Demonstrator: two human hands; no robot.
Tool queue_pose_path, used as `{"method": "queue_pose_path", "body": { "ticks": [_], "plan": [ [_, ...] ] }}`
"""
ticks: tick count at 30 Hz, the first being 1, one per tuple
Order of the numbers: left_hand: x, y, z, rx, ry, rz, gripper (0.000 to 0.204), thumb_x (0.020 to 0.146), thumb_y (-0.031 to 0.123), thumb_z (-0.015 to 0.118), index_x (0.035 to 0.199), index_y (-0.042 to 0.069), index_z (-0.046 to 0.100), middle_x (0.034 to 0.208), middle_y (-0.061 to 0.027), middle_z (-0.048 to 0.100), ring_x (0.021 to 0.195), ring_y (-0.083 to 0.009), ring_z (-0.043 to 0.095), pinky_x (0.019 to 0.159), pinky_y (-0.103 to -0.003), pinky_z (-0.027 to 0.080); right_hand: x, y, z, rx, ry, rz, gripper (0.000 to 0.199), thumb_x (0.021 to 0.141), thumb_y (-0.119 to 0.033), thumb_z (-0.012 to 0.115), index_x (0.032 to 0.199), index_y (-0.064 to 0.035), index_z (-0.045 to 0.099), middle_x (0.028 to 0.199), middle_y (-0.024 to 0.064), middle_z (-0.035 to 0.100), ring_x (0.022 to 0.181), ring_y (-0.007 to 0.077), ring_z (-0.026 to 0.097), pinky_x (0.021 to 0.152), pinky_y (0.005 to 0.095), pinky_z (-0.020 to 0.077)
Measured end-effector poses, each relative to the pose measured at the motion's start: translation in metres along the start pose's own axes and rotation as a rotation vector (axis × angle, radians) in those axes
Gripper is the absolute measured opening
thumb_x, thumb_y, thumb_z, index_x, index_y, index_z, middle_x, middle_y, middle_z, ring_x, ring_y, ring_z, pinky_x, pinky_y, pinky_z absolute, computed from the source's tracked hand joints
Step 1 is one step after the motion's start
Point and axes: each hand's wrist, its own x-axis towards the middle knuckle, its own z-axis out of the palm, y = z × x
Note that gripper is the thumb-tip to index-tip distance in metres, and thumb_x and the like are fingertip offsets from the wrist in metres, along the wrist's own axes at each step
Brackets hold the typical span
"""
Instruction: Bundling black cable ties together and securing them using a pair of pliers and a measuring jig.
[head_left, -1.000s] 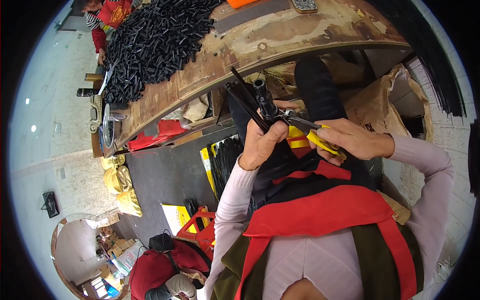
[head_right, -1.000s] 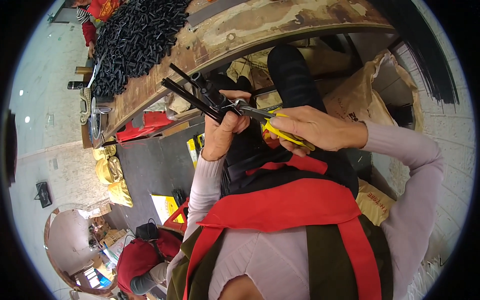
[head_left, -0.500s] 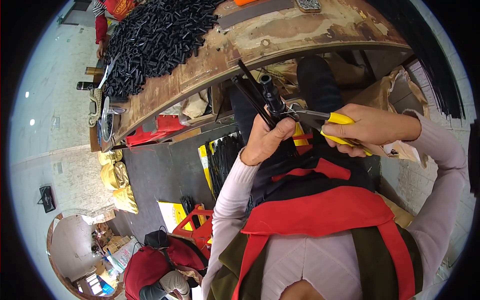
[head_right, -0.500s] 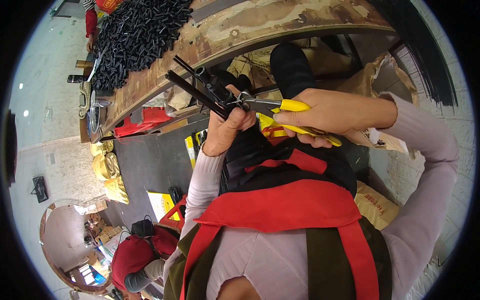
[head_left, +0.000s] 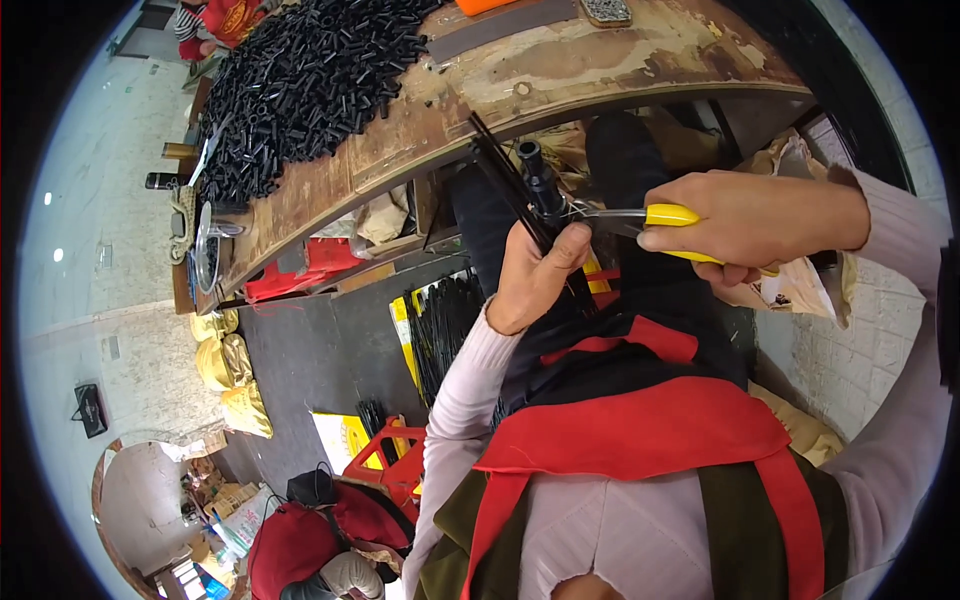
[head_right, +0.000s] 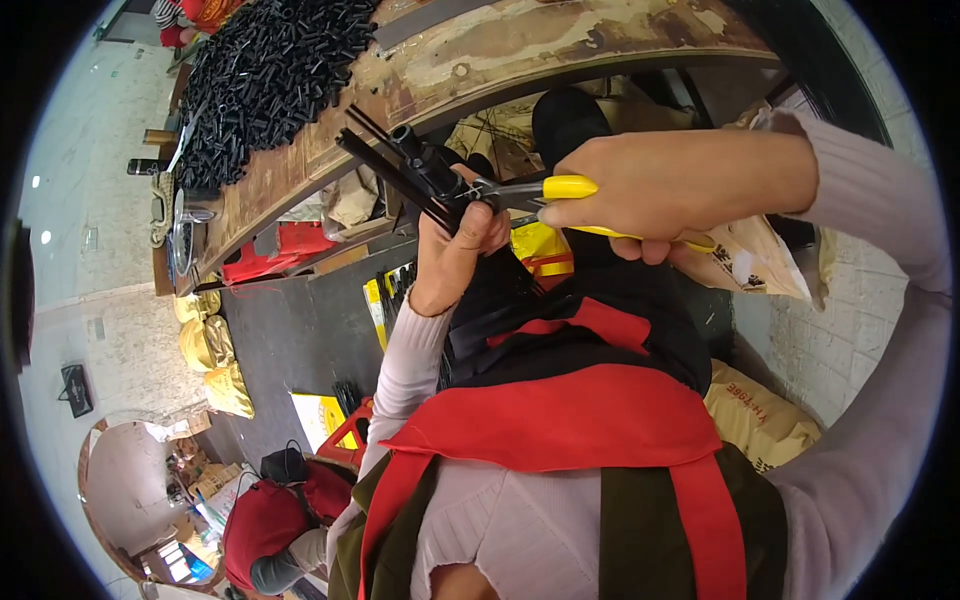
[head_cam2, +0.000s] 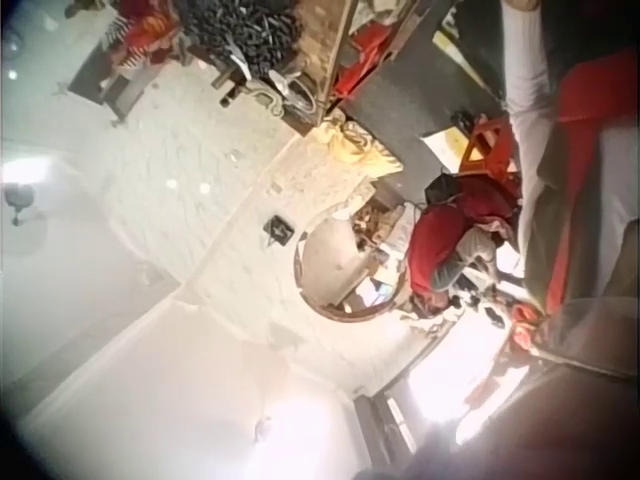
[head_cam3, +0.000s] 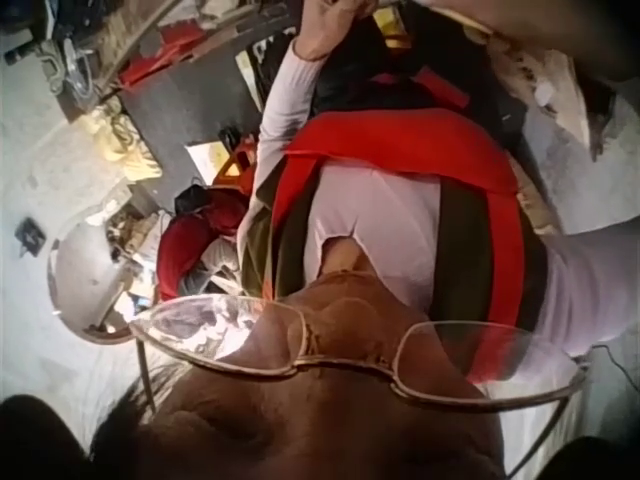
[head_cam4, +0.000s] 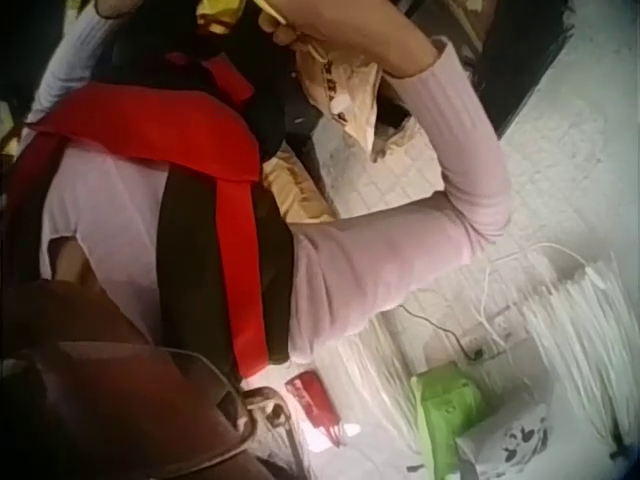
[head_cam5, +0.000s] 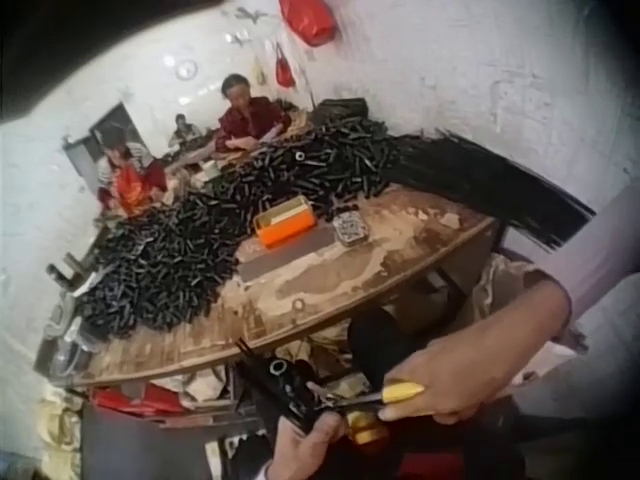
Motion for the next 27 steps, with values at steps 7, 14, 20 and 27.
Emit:
{"method": "queue_pose_path", "body": {
  "ticks": [7, 14, 20, 27],
  "plan": [
    [0.0, 0.007, 0.002, 0.041, 0.066, -0.011, 0.02, 0.101, 0.022, 0.055, 0.1, 0.002, 0.05, 0.072, 0.0029, 0.045, 0.06, -0.0052, 0.039, 0.054, -0.021, 0.032, 0.038, 0.04, 0.031, 0.135, 0.063, -0.27, 0.034, 0.099, -0.024, 0.051, 0.122, 0.0005, 0.053, 0.071, 0.0125, 0.063, 0.063, 0.0183, 0.065, 0.058, 0.0328, 0.0504],
    [-0.001, -0.005, -0.005, -0.022, 0.168, 0.036, 0.021, 0.1, 0.021, 0.056, 0.108, 0.004, 0.046, 0.076, 0.0015, 0.045, 0.061, -0.0061, 0.04, 0.053, -0.022, 0.032, 0.039, 0.05, 0.048, -0.517, 0.727, -0.526, 0.054, 0.087, -0.003, 0.057, 0.139, -0.0087, 0.047, 0.108, 0.0159, 0.057, 0.099, 0.0327, 0.054, 0.09, 0.0402, 0.041],
    [0.001, -0.006, -0.001, -0.025, 0.145, 0.043, 0.023, 0.1, 0.024, 0.057, 0.105, 0.004, 0.046, 0.075, 0.0015, 0.045, 0.062, -0.0061, 0.04, 0.052, -0.022, 0.032, 0.048, 0.054, 0.044, -0.855, 0.975, -0.546, 0.067, 0.079, 0.003, 0.056, 0.144, -0.0117, 0.044, 0.11, 0.0153, 0.052, 0.097, 0.0312, 0.051, 0.087, 0.0396, 0.0401],
    [0.0, -0.006, -0.003, 0.006, 0.138, 0.046, 0.024, 0.099, 0.025, 0.058, 0.102, 0.005, 0.046, 0.074, 0.0019, 0.045, 0.06, -0.006, 0.039, 0.052, -0.022, 0.032, 0.051, 0.055, 0.045, -0.957, 1.071, -0.537, 0.069, 0.08, 0.0, 0.057, 0.146, -0.0117, 0.042, 0.11, 0.0151, 0.051, 0.097, 0.03, 0.051, 0.087, 0.0393, 0.0396]
  ]
}}
